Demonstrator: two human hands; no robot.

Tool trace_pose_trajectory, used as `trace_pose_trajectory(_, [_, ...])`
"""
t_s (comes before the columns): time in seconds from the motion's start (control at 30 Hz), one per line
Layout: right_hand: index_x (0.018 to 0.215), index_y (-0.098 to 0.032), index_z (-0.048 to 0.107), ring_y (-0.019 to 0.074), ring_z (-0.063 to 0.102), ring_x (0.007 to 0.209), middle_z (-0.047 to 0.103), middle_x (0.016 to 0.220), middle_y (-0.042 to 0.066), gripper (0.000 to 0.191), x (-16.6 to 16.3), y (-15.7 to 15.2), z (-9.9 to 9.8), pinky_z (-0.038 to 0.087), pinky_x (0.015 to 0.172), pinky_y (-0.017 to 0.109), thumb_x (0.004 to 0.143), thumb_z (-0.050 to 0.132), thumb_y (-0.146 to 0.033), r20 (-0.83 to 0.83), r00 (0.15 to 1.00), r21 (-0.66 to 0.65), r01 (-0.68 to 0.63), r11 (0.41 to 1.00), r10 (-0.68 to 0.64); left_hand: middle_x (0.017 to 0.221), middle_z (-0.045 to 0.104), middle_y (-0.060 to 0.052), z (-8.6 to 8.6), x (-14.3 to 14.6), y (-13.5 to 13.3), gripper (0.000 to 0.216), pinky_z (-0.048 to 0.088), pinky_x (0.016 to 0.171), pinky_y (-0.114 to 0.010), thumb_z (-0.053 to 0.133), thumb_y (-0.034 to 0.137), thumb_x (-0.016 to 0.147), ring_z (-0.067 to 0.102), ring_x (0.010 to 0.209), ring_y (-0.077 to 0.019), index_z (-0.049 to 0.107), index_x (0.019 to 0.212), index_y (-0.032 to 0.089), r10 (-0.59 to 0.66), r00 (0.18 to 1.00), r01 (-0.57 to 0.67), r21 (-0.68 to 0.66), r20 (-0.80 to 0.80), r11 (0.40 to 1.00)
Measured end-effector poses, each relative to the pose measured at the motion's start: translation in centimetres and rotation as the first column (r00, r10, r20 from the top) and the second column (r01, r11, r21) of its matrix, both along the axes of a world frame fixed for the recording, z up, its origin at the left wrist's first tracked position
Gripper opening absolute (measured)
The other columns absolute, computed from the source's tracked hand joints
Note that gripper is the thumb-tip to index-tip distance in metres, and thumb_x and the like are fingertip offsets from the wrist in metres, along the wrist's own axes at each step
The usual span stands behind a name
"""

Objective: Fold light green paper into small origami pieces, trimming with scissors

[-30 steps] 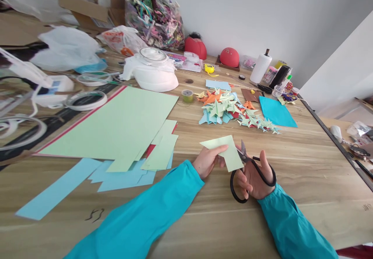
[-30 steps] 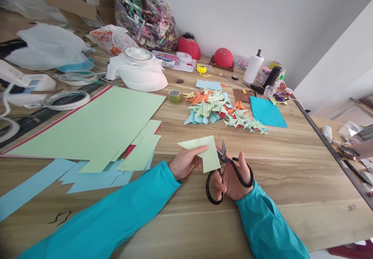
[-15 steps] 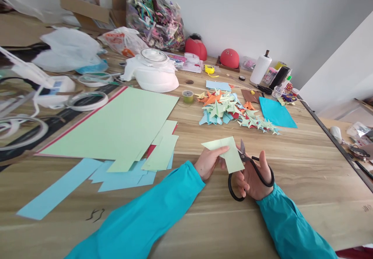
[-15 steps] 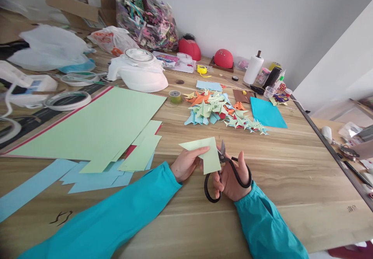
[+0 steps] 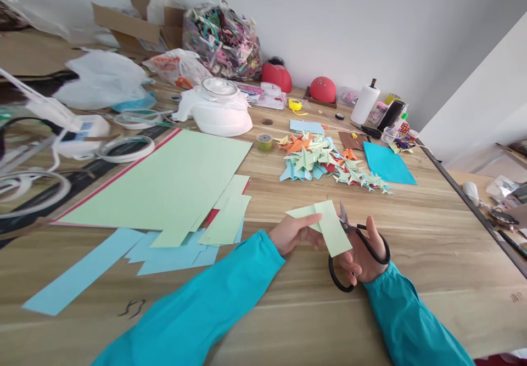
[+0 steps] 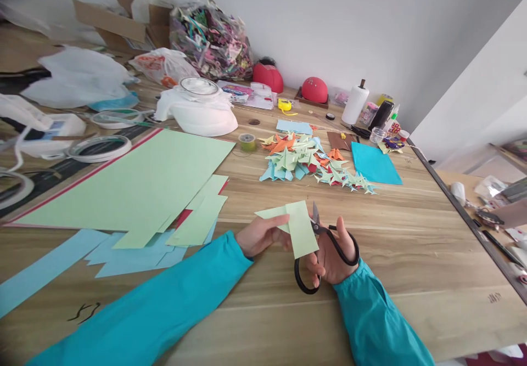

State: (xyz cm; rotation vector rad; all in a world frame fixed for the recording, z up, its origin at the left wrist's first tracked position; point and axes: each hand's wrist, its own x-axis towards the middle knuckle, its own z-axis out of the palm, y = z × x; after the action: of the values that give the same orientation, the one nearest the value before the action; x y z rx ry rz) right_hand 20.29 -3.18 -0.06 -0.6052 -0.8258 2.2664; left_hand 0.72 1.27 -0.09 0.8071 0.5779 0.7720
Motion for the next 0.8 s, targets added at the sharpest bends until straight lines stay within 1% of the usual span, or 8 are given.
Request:
trace_pose_trajectory(0.1, [0.141, -0.030, 0.006, 0.0099, 0.039, 0.035, 0.058, 0.062, -0.002, 0.080, 0.6, 0.1, 0.0, 0.041, 0.038, 0.026, 0.075, -0.006, -0.075, 0.019, 0.999, 0.003, -0.048, 0.999, 0.048, 0.092, 0.070, -0.015, 0.5, -2.4, 1.8, 0.044, 0.052, 0.066, -0.036, 0.061, 0.048, 0.072, 0.066, 0.081, -0.0269, 0.069, 0.093, 0.011, -0.002, 0.999, 0.005, -0.054, 0.050, 0.999])
trace_pose_trajectory(0.2, [0.141, -0.029, 0.004, 0.0124, 0.046, 0.037, 0.061, 0.065, 0.000, 0.079, 0.7, 0.1, 0.0, 0.044, 0.040, 0.029, 0.077, -0.005, -0.074, 0.017, 0.988, 0.018, -0.153, 0.988, 0.153, 0.091, 0.071, -0.017, 1.1, -4.1, 2.8, 0.047, 0.051, 0.074, -0.032, 0.063, 0.049, 0.069, 0.066, 0.085, -0.0259, 0.071, 0.089, 0.008, -0.104, 0.993, 0.105, 0.003, -0.048, 0.995])
trace_pose_trajectory(0.33, [0.142, -0.027, 0.000, 0.0149, 0.052, 0.040, 0.065, 0.069, 0.003, 0.079, 0.5, 0.2, -0.2, 0.046, 0.041, 0.032, 0.078, -0.001, -0.074, 0.012, 0.968, 0.015, -0.251, 0.968, 0.251, 0.081, 0.072, -0.013, 1.7, -3.9, 2.4, 0.032, 0.050, 0.058, -0.025, 0.071, 0.039, 0.067, 0.067, 0.066, -0.0200, 0.072, 0.082, 0.011, -0.281, 0.907, 0.313, 0.054, -0.315, 0.948])
trace_pose_trajectory(0.4, [0.142, -0.027, -0.001, 0.0154, 0.053, 0.041, 0.065, 0.070, 0.003, 0.080, 0.5, 0.2, -0.2, 0.046, 0.042, 0.032, 0.078, 0.001, -0.075, 0.013, 0.967, 0.012, -0.254, 0.967, 0.254, 0.081, 0.072, -0.012, 1.7, -3.3, 1.9, 0.032, 0.048, 0.052, -0.025, 0.070, 0.040, 0.069, 0.066, 0.060, -0.0190, 0.071, 0.085, 0.013, -0.360, 0.865, 0.403, 0.057, -0.351, 0.913])
trace_pose_trajectory(0.5, [0.142, -0.026, -0.004, 0.0155, 0.054, 0.041, 0.065, 0.069, 0.004, 0.080, 0.5, 0.3, -0.2, 0.046, 0.042, 0.031, 0.078, 0.002, -0.074, 0.016, 0.970, 0.020, -0.244, 0.970, 0.244, 0.077, 0.071, -0.012, 1.5, -2.7, 1.6, 0.036, 0.047, 0.046, -0.024, 0.069, 0.043, 0.069, 0.065, 0.052, -0.0176, 0.070, 0.088, 0.012, -0.362, 0.870, 0.407, 0.073, -0.335, 0.911])
trace_pose_trajectory(0.63, [0.142, -0.026, -0.010, 0.0156, 0.055, 0.041, 0.064, 0.069, 0.003, 0.081, 0.5, 0.3, 0.0, 0.047, 0.042, 0.032, 0.077, -0.001, -0.074, 0.053, 0.968, 0.021, -0.245, 0.969, 0.244, 0.076, 0.071, -0.012, 1.1, -2.8, 1.7, 0.035, 0.048, 0.044, -0.022, 0.069, 0.042, 0.070, 0.064, 0.049, -0.0159, 0.068, 0.083, 0.010, -0.361, 0.871, 0.401, 0.060, -0.332, 0.914])
trace_pose_trajectory(0.73, [0.142, -0.027, -0.012, 0.0156, 0.055, 0.040, 0.065, 0.068, 0.003, 0.082, 0.5, 0.3, 0.2, 0.047, 0.042, 0.033, 0.076, -0.003, -0.075, 0.076, 0.963, 0.007, -0.258, 0.966, 0.257, 0.082, 0.071, -0.012, 1.0, -2.8, 1.6, 0.036, 0.047, 0.042, -0.021, 0.068, 0.042, 0.072, 0.063, 0.047, -0.0147, 0.065, 0.091, 0.011, -0.386, 0.866, 0.415, 0.027, -0.316, 0.909])
trace_pose_trajectory(0.8, [0.142, -0.028, -0.012, 0.0156, 0.054, 0.040, 0.065, 0.069, 0.003, 0.082, 0.5, 0.3, 0.2, 0.047, 0.042, 0.033, 0.075, -0.005, -0.075, 0.080, 0.962, 0.006, -0.262, 0.965, 0.261, 0.079, 0.071, -0.011, 1.0, -2.6, 1.6, 0.037, 0.046, 0.040, -0.020, 0.066, 0.044, 0.074, 0.063, 0.046, -0.0143, 0.064, 0.092, 0.011, -0.388, 0.863, 0.416, 0.017, -0.322, 0.909])
